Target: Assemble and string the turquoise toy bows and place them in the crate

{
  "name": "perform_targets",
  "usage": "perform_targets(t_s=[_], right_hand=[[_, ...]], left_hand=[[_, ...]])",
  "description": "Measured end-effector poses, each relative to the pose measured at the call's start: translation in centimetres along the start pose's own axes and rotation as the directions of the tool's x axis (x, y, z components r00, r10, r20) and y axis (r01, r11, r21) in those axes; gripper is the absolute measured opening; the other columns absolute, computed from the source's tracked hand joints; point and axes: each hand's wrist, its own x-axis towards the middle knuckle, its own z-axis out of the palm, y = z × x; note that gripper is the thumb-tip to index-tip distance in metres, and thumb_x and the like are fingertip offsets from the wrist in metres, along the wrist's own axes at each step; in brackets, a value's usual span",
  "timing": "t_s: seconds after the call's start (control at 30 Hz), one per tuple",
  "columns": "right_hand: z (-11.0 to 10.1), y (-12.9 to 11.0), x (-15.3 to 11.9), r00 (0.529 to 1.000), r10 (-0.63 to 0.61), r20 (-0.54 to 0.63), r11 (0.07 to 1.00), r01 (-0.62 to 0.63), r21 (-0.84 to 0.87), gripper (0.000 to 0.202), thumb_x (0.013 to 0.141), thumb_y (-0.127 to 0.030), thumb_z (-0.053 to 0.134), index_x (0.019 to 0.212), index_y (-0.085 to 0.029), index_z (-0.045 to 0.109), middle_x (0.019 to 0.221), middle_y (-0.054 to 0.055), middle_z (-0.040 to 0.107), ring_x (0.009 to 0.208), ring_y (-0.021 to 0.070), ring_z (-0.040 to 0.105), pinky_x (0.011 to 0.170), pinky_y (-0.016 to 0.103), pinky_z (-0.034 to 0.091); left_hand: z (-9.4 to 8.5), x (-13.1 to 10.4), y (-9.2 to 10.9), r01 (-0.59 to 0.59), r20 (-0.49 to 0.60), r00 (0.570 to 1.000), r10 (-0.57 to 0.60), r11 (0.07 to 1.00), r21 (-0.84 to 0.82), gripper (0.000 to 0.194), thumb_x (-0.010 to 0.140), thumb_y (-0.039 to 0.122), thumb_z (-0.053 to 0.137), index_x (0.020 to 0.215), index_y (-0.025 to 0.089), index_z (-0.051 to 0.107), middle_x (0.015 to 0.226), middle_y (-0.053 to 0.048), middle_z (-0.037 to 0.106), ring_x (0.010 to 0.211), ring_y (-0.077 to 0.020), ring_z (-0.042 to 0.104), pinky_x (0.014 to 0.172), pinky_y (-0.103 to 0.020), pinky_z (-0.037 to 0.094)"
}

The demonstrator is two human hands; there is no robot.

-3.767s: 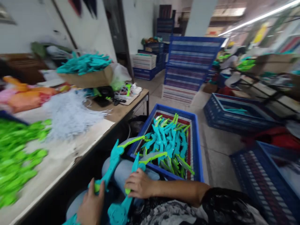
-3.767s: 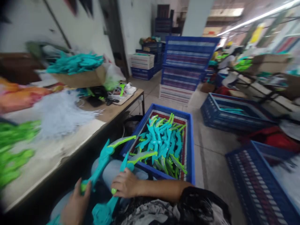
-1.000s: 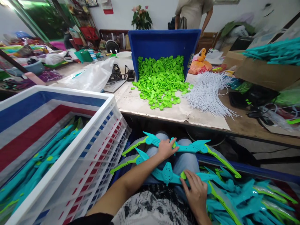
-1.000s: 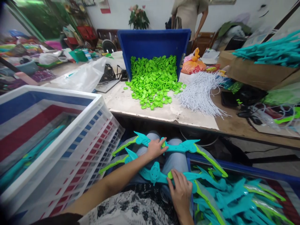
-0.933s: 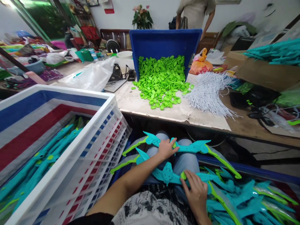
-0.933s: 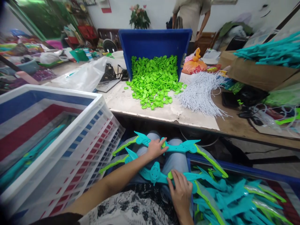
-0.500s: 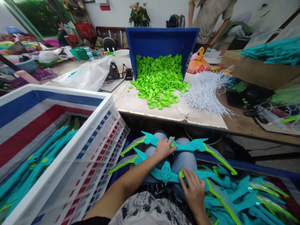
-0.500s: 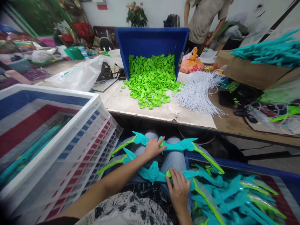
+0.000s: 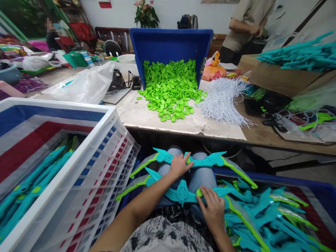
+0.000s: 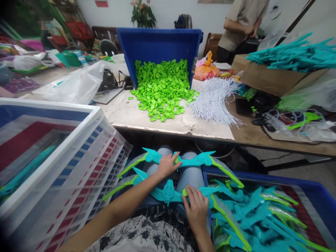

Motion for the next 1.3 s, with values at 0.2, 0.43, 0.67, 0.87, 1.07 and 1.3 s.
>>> perform_targets(t_s=[0.2, 0.43, 0.67, 0.87, 1.07, 1.3], right_hand=[[-0.02, -0.1, 0.02, 1.0, 0.02, 0.014, 1.0, -0.02, 0.014, 0.03, 0.092, -0.037, 0.047, 0.107, -0.018, 0.064, 0.104, 0.007, 0.069, 0.095, 0.0223, 0.06, 0.077, 0.034, 0.034], [-0.13, -0.48, 0.16, 0.995, 0.089, 0.036, 0.993, -0.091, 0.078, 0.028, 0.093, -0.035, 0.046, 0.109, -0.019, 0.063, 0.107, 0.006, 0.068, 0.098, 0.0215, 0.059, 0.078, 0.034, 0.033], [-0.3, -0.85, 0.4, 0.988, 0.151, 0.032, 0.981, -0.154, 0.119, 0.029, 0.094, -0.038, 0.044, 0.108, -0.02, 0.062, 0.105, 0.005, 0.068, 0.097, 0.0216, 0.057, 0.078, 0.034, 0.031], [-0.25, -0.79, 0.37, 0.982, 0.177, 0.065, 0.975, -0.184, 0.124, 0.032, 0.094, -0.041, 0.042, 0.108, -0.02, 0.062, 0.107, 0.006, 0.067, 0.099, 0.022, 0.055, 0.077, 0.035, 0.03], [-0.02, -0.73, 0.24, 0.979, 0.194, 0.064, 0.97, -0.201, 0.14, 0.031, 0.092, -0.042, 0.046, 0.108, -0.021, 0.062, 0.107, 0.006, 0.066, 0.097, 0.0216, 0.055, 0.076, 0.035, 0.029], [-0.09, -0.75, 0.41, 0.977, 0.206, 0.057, 0.964, -0.212, 0.158, 0.029, 0.09, -0.041, 0.051, 0.109, -0.021, 0.06, 0.107, 0.004, 0.066, 0.097, 0.0205, 0.054, 0.075, 0.035, 0.028]], left_hand=[[0.0, 0.11, -0.05, 0.002, 0.017, 1.0, -0.002, 1.0, 0.008, 0.058, 0.088, 0.059, 0.036, 0.139, 0.031, 0.04, 0.096, -0.009, 0.063, 0.086, -0.0251, 0.06, 0.076, -0.034, 0.041], [0.09, 0.18, -0.09, 0.002, 0.034, 0.999, -0.004, 0.998, 0.063, 0.059, 0.089, 0.059, 0.035, 0.14, 0.031, 0.039, 0.095, -0.009, 0.063, 0.083, -0.0258, 0.06, 0.073, -0.035, 0.039], [0.1, 0.24, -0.06, -0.01, 0.006, 1.0, 0.009, 0.993, 0.113, 0.057, 0.09, 0.057, 0.032, 0.139, 0.03, 0.041, 0.094, -0.009, 0.064, 0.079, -0.0245, 0.06, 0.071, -0.033, 0.037], [-0.06, 0.41, 0.1, -0.016, 0.011, 1.0, 0.014, 0.99, 0.138, 0.058, 0.09, 0.057, 0.033, 0.14, 0.028, 0.041, 0.091, -0.009, 0.065, 0.077, -0.0243, 0.061, 0.069, -0.032, 0.037], [0.14, 0.51, 0.09, -0.031, -0.013, 0.999, 0.034, 0.986, 0.167, 0.059, 0.091, 0.056, 0.031, 0.139, 0.025, 0.042, 0.089, -0.01, 0.065, 0.075, -0.0235, 0.061, 0.067, -0.031, 0.036], [0.15, 0.61, 0.08, -0.031, 0.005, 1.0, 0.03, 0.978, 0.206, 0.06, 0.09, 0.057, 0.031, 0.138, 0.024, 0.043, 0.087, -0.01, 0.065, 0.072, -0.0236, 0.061, 0.066, -0.031, 0.036]])
